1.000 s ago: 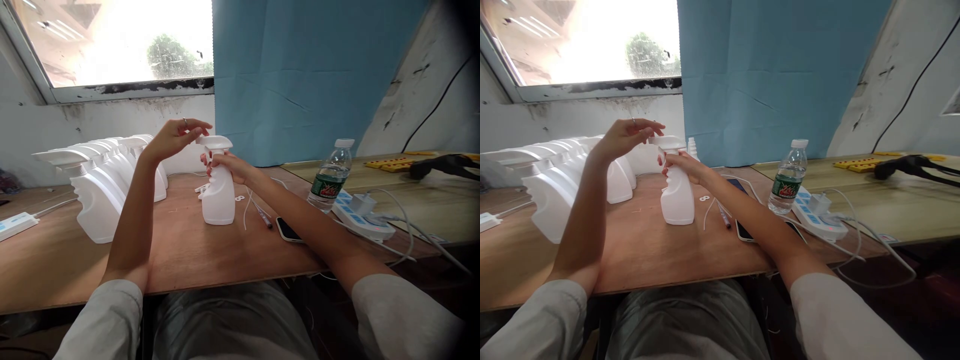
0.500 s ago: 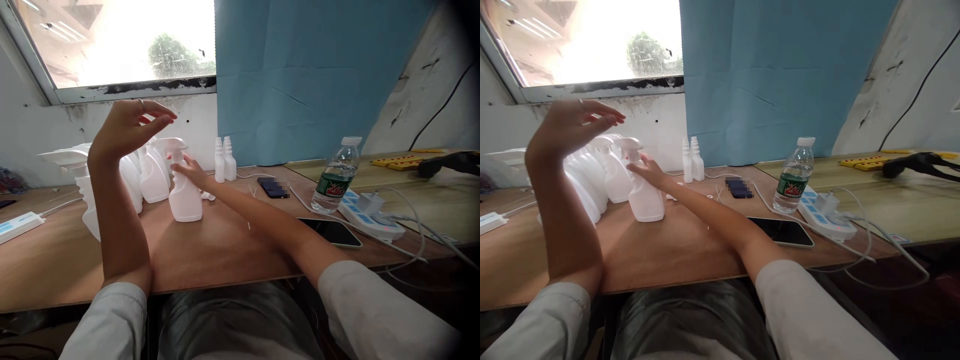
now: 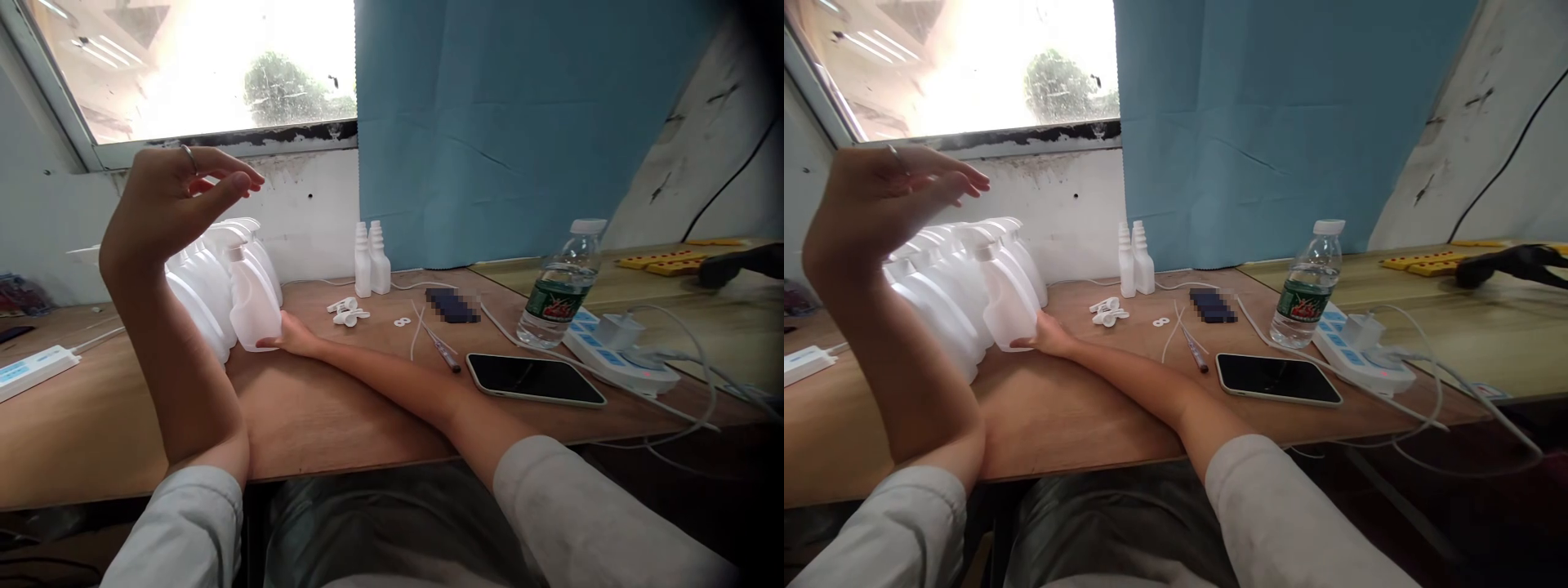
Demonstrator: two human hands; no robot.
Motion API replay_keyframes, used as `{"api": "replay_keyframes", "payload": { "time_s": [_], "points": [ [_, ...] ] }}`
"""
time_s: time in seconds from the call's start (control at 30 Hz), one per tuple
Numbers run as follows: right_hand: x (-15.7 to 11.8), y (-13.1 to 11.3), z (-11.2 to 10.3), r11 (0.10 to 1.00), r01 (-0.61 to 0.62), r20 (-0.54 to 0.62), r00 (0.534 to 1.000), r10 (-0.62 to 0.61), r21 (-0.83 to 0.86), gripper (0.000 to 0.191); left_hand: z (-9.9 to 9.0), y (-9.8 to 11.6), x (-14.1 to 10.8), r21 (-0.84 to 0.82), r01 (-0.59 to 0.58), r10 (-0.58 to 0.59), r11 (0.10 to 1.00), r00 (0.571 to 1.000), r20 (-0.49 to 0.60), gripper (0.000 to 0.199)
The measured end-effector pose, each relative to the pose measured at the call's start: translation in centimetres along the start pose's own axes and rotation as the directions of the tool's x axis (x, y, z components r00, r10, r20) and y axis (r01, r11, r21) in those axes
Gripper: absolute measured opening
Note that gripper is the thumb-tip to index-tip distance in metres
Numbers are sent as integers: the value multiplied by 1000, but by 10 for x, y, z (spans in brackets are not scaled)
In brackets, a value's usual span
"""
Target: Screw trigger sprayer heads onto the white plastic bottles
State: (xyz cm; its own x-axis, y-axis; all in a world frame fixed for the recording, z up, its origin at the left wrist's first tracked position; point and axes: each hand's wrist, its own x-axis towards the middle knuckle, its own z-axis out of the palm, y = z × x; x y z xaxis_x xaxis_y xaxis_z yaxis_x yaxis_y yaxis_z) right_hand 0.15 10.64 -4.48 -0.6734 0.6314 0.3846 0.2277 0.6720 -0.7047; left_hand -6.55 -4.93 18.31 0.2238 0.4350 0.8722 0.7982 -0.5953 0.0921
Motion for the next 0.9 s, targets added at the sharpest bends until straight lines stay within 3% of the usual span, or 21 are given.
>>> {"api": "replay_keyframes", "payload": {
  "time_s": [0.17, 0.3, 0.4, 0.47, 0.57, 0.67, 0.7, 0.77, 0.9],
  "points": [
    [10, 0, 12, 950, -168, -55, 986, 159, -264, 79, 5, 2, 3, 19, 23, -24, 1000, 998, 62, 28],
    [11, -5, 17, 917, -205, -88, 979, 186, -342, 77, 10, 7, 8, 17, 35, -37, 999, 985, 168, 24],
    [0, -11, 15, 898, -214, -91, 977, 194, -385, 70, 23, 5, 16, -26, 56, -45, 998, 947, 318, 21],
    [-14, -15, 5, 882, -187, -46, 982, 185, -432, 63, 42, -3, 21, -36, 76, -52, 996, 893, 448, 22],
    [-44, -21, -29, 883, -59, 114, 985, 126, -465, 53, 89, -26, 18, -8, 9, -1, 1000, 770, 638, 28],
    [-75, -25, -86, 926, 24, 326, 939, 109, -377, 23, 146, -49, -5, 48, -71, 7, 996, 626, 780, 42],
    [-85, -25, -107, 934, 40, 374, 922, 104, -356, 22, 163, -54, -16, 73, -97, 1, 993, 609, 793, 45],
    [-101, -19, -149, 942, -57, 364, 914, 182, -330, 25, 191, -60, -42, 75, -129, 16, 989, 596, 803, 46],
    [-121, 12, -211, 829, -152, 98, 966, 241, -537, 15, 216, -64, -83, 86, -111, 3, 990, 630, 776, 56]
  ]
}}
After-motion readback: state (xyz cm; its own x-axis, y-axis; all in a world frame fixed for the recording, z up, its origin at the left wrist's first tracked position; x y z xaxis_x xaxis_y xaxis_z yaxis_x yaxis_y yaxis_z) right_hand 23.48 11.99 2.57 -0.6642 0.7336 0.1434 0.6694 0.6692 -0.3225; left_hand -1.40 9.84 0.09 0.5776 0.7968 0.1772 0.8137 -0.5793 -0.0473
